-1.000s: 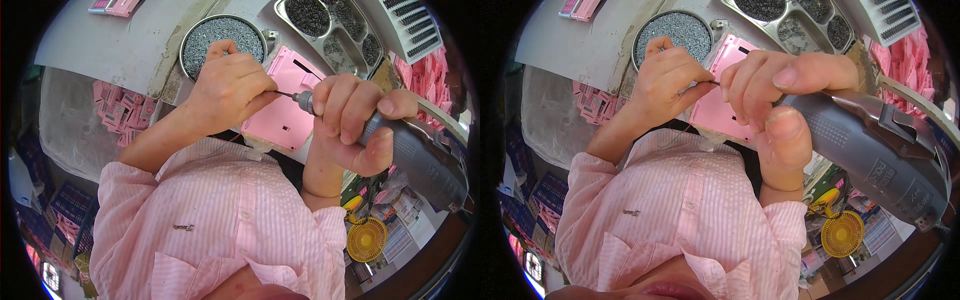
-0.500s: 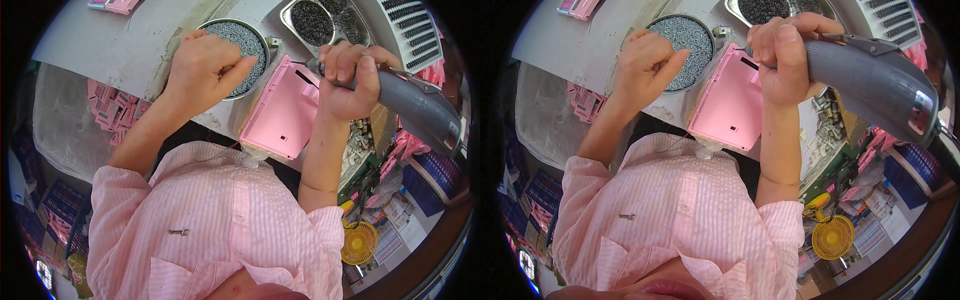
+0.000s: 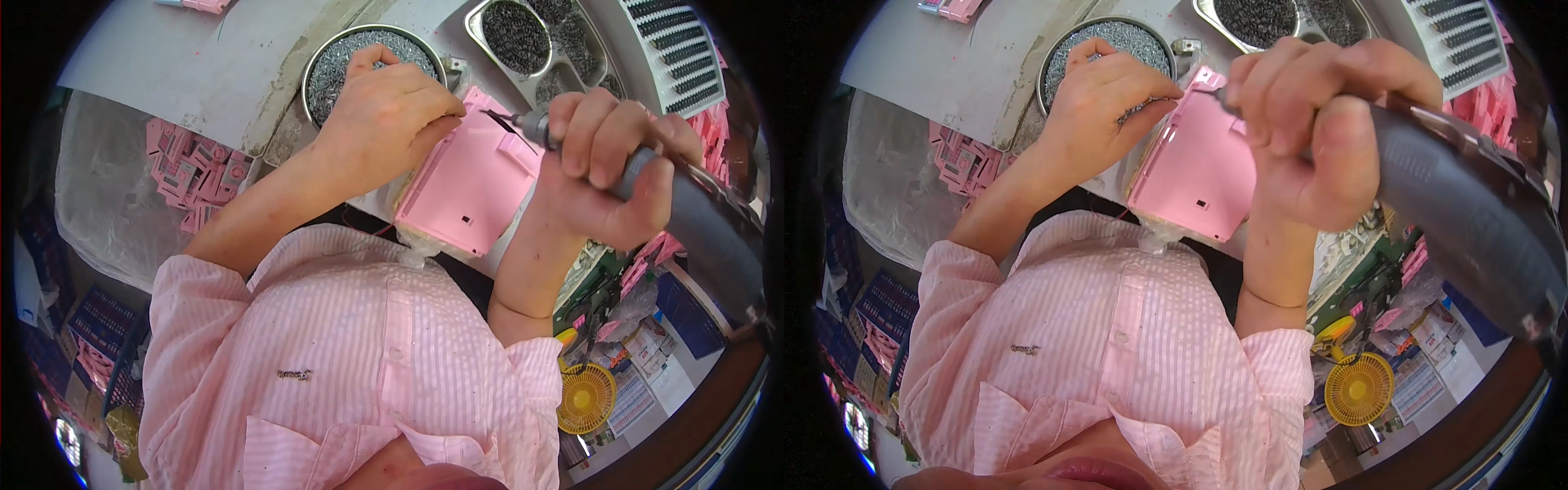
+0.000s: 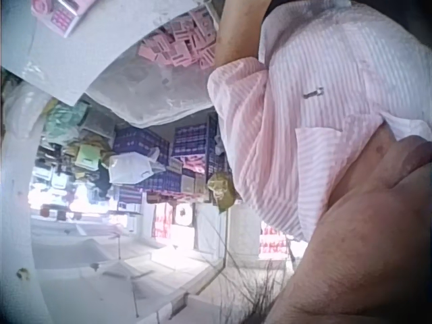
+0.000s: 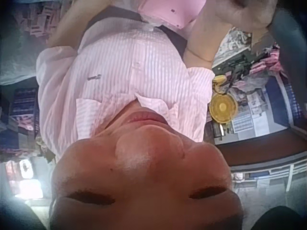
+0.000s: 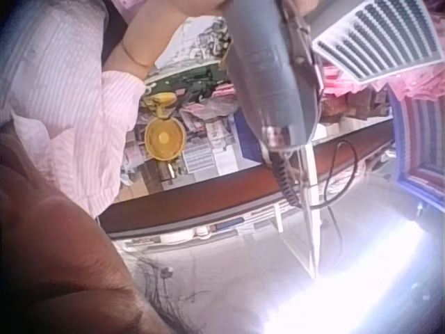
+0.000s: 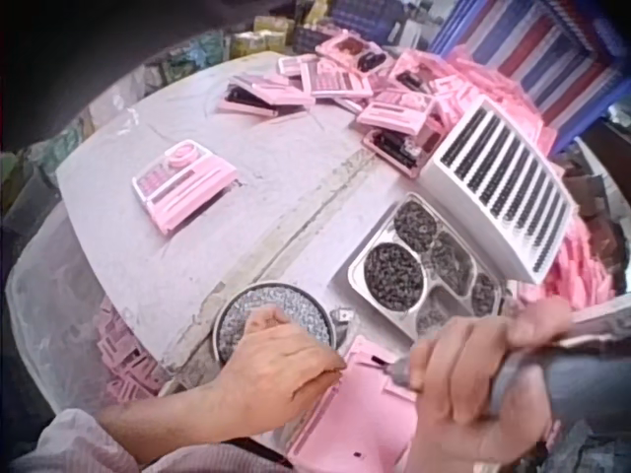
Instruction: Assembling and soldering electronic components inside pink toy ATM/safes at a factory workbench.
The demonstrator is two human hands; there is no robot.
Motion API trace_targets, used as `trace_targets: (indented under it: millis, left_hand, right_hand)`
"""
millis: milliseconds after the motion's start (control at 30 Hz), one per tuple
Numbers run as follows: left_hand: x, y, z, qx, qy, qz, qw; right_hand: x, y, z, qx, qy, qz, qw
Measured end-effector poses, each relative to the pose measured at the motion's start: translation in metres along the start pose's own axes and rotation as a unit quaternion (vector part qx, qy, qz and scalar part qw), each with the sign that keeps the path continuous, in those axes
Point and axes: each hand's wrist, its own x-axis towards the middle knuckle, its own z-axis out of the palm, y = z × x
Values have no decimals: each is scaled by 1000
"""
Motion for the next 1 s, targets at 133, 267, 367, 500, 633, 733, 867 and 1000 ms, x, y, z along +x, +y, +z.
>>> trace_targets:
  millis: [133,267,367,500,633,733,867,1000]
  left_hand:
    - [-4,7,2,-10,10,9,1000]
    - [-10,8,-4,9,10,11,1000]
    - [-4,9,-5,1,9,24,1000]
    - [-7,7,-3,-2,13,29,999]
    - [-12,6,-5,18,-9,8,1000]
    - [-10,4,-16,87,-33,-30,995]
    - [-13,-16,-32,214,-81,-69,971]
    - [-14,-18,-32,221,-103,-68,968]
  right_hand:
    - [-10,-7,9,1,-31,31,999]
    - [-16,0,13,-2,-30,40,999]
    - [-15,-10,11,3,-25,29,999]
    - [-15,-11,16,7,-23,35,999]
    - [-19,-1,21,9,-8,32,999]
    - [-22,8,23,27,30,29,999]
    - [-33,16,23,16,64,58,996]
    - [-34,17,33,-58,60,105,991]
